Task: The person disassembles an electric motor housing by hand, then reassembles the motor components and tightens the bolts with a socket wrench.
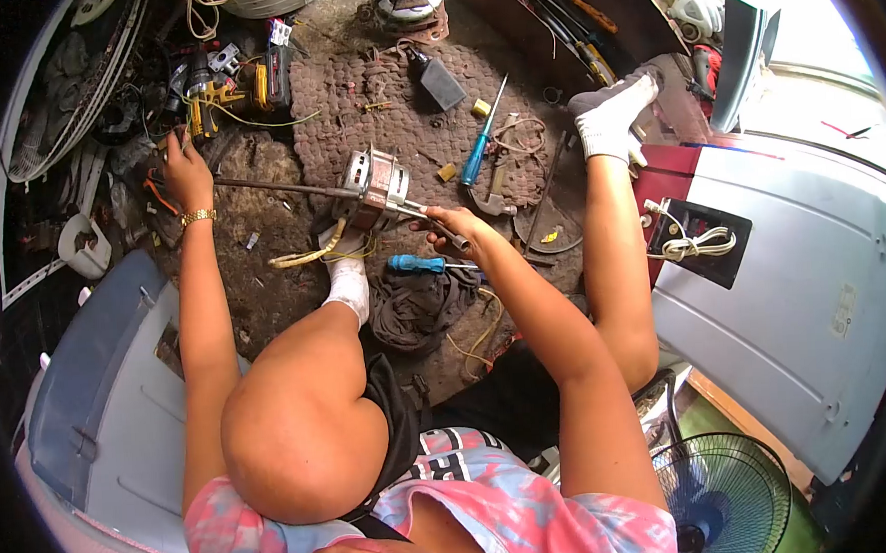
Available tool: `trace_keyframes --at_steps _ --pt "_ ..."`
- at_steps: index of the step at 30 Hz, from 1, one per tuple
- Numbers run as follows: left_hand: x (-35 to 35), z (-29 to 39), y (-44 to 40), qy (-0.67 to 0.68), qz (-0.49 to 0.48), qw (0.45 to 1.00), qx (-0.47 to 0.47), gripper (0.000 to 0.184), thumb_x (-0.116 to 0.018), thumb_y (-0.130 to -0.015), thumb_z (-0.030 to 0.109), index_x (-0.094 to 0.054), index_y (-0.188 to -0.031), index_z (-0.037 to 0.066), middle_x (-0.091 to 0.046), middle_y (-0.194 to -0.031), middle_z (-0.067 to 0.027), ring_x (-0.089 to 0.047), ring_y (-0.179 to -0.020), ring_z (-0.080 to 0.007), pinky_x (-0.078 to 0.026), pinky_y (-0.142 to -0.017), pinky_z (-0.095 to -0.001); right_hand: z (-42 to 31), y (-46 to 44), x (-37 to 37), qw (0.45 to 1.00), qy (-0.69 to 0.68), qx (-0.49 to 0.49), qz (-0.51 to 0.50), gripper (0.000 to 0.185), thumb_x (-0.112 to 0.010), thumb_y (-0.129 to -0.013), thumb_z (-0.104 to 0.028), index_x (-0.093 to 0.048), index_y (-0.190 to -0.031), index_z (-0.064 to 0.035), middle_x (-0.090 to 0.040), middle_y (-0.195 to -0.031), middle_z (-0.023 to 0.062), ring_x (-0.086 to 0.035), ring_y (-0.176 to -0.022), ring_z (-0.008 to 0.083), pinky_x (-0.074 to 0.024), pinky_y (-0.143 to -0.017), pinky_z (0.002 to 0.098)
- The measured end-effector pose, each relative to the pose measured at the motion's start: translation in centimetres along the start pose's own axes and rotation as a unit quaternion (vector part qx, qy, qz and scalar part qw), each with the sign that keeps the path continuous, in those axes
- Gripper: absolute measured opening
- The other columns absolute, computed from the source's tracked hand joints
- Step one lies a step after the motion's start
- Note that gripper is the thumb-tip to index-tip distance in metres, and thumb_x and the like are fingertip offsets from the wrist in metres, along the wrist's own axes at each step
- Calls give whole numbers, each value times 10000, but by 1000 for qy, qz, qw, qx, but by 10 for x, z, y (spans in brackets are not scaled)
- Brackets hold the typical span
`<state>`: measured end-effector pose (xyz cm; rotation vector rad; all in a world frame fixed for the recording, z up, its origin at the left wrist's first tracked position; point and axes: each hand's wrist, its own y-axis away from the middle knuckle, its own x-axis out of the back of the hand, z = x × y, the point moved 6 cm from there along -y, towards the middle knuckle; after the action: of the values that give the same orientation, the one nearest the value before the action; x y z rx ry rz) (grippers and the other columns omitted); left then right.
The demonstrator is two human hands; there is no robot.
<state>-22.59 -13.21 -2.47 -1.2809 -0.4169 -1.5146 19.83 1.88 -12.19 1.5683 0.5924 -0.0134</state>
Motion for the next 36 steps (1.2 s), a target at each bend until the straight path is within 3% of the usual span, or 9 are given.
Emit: trace_keyframes --at_steps 4,7,12,18,22,25,29,33,36 --pt "30 22 -10 50 33 996 -61 238 -498 -905 198 -565 -1132 180 -635 -738 -192 -629 -677 -355 -452 -514 -439 -3 3 -2 1000 -2 4 1 295 -513 -920 -174 -466 -1127 30 -637 -940 175 -503 -519 137 -416 -365 212" --pt "47 52 -25 23 12 994 -110 286 -504 -917 213 -567 -1190 153 -591 -564 -129 -590 -506 -288 -363 -422 -380 -3 3 0 1000 -2 6 2 285 -511 -922 -171 -472 -1120 30 -636 -933 171 -500 -523 142 -403 -370 214" --pt "27 57 -44 -42 -119 988 -84 282 -510 -893 229 -547 -1169 188 -632 -769 -205 -612 -731 -400 -467 -584 -485 -3 3 -3 1000 12 2 8 251 -523 -918 -170 -485 -1076 22 -637 -902 158 -491 -518 138 -394 -373 229" --pt "-61 -21 -20 -68 -226 971 -30 319 -497 -895 237 -555 -1194 143 -643 -866 -210 -614 -795 -401 -482 -672 -494 -1 0 -1 1000 11 10 -1 248 -544 -906 -166 -479 -1059 18 -637 -881 158 -498 -511 139 -391 -375 231" --pt "-59 -29 -3 -104 -282 954 0 343 -460 -915 232 -530 -1242 156 -651 -901 -191 -622 -815 -388 -487 -684 -492 -2 4 -4 1000 14 10 12 248 -544 -906 -163 -477 -1056 22 -635 -877 157 -501 -516 135 -386 -373 225" --pt "-32 -10 -10 -126 -234 964 8 330 -488 -870 209 -534 -1196 175 -649 -875 -201 -614 -837 -414 -481 -713 -508 0 2 -4 1000 9 9 17 244 -545 -905 -159 -481 -1051 26 -635 -882 160 -506 -523 134 -382 -368 225" --pt "8 21 -19 -112 -179 977 -19 393 -465 -875 147 -474 -1259 230 -654 -854 -182 -621 -786 -403 -480 -655 -494 0 1 -4 1000 4 13 6 245 -540 -907 -156 -485 -1057 29 -637 -888 160 -508 -529 135 -386 -371 226" --pt "49 28 -4 -54 -40 997 -26 451 -501 -885 132 -477 -1285 338 -657 -848 -174 -636 -740 -350 -487 -587 -444 1 1 -3 1000 3 15 4 258 -524 -915 -157 -486 -1080 36 -636 -874 149 -511 -536 140 -398 -383 228" --pt "54 14 15 -39 -12 999 2 495 -510 -858 73 -481 -1295 304 -668 -892 -140 -646 -758 -317 -493 -592 -410 -1 6 -9 1000 8 14 8 259 -520 -916 -154 -475 -1088 35 -625 -876 148 -509 -541 140 -401 -387 224"
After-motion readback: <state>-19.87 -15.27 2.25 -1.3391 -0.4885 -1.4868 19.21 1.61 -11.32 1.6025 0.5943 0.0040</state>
